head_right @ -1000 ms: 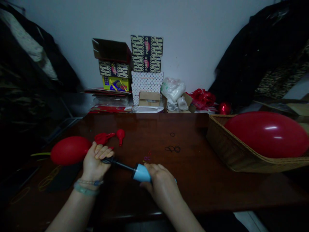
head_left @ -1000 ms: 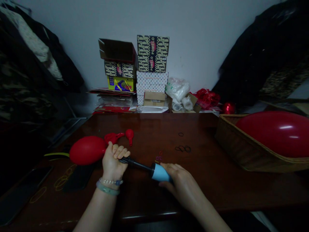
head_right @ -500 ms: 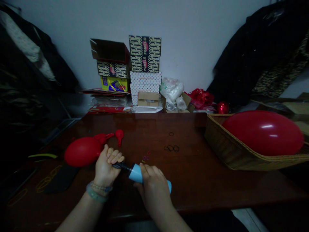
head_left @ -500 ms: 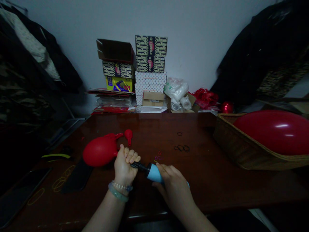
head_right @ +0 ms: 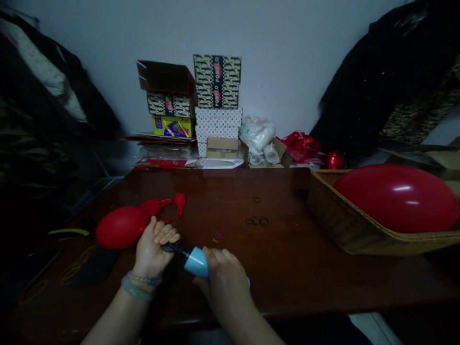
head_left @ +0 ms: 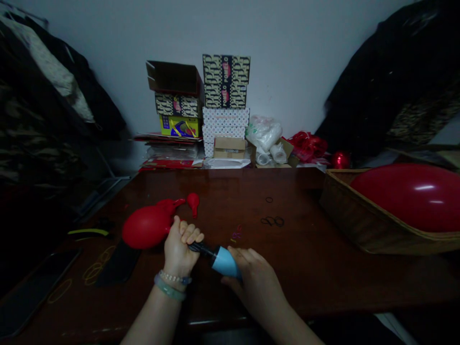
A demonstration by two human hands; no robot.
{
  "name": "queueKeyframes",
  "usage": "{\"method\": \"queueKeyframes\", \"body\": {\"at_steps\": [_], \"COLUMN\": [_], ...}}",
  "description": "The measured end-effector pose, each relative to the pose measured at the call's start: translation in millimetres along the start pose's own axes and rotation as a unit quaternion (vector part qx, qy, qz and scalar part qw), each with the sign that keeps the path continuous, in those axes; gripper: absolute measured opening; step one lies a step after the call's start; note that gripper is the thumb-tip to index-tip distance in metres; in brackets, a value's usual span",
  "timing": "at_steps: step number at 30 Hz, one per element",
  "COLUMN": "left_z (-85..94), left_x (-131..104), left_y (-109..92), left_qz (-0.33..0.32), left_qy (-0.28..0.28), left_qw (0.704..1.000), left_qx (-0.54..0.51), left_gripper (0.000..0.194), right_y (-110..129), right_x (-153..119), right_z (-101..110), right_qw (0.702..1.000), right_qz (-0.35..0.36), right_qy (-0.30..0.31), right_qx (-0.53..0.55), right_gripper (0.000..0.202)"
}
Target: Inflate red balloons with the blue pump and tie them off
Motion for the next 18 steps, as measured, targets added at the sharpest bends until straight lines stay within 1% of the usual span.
{"method": "queueKeyframes", "body": {"at_steps": [3,7,10,12,14,16,18], "left_z": [0.0,2.3,5.4,6.7,7.1,6.8,5.0], "left_x": [3,9,13,14,14,13,10], "left_y": [-13,-29,-35,-34,-30,-21,-9], "left_qz": [-0.010,-0.028,-0.034,-0.035,-0.035,-0.028,-0.012], "left_qy": [0.004,0.000,-0.007,-0.011,-0.018,-0.027,-0.031], "left_qw": [1.000,1.000,0.999,0.999,0.999,0.999,0.999], "left_qx": [-0.003,-0.009,-0.014,-0.017,-0.025,-0.036,-0.042], "left_gripper": [0.045,0.044,0.045,0.045,0.045,0.045,0.045], "right_y": [-3,-17,-25,-26,-26,-23,-18], "right_x": [1,2,3,4,5,6,6], "right_z": [3,9,13,15,19,22,23], "right_qw": [1.000,1.000,1.000,1.000,1.000,0.999,0.998], "right_qz": [0.006,0.001,-0.004,-0.002,-0.001,0.001,0.005], "right_qy": [0.001,0.012,0.019,0.013,-0.010,-0.039,-0.054], "right_qx": [0.002,0.006,0.009,-0.001,-0.021,-0.037,-0.043], "right_gripper": [0.060,0.061,0.061,0.060,0.059,0.059,0.060]}}
Point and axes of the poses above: each hand's wrist, its own x-axis towards the middle knuckle, its own z-axis out of the back of the hand, y = z × x, the point moved 9 cm from there along x, towards the middle knuckle, and after that the axes turned 14 degrees about -y, right-handed, at the moved point
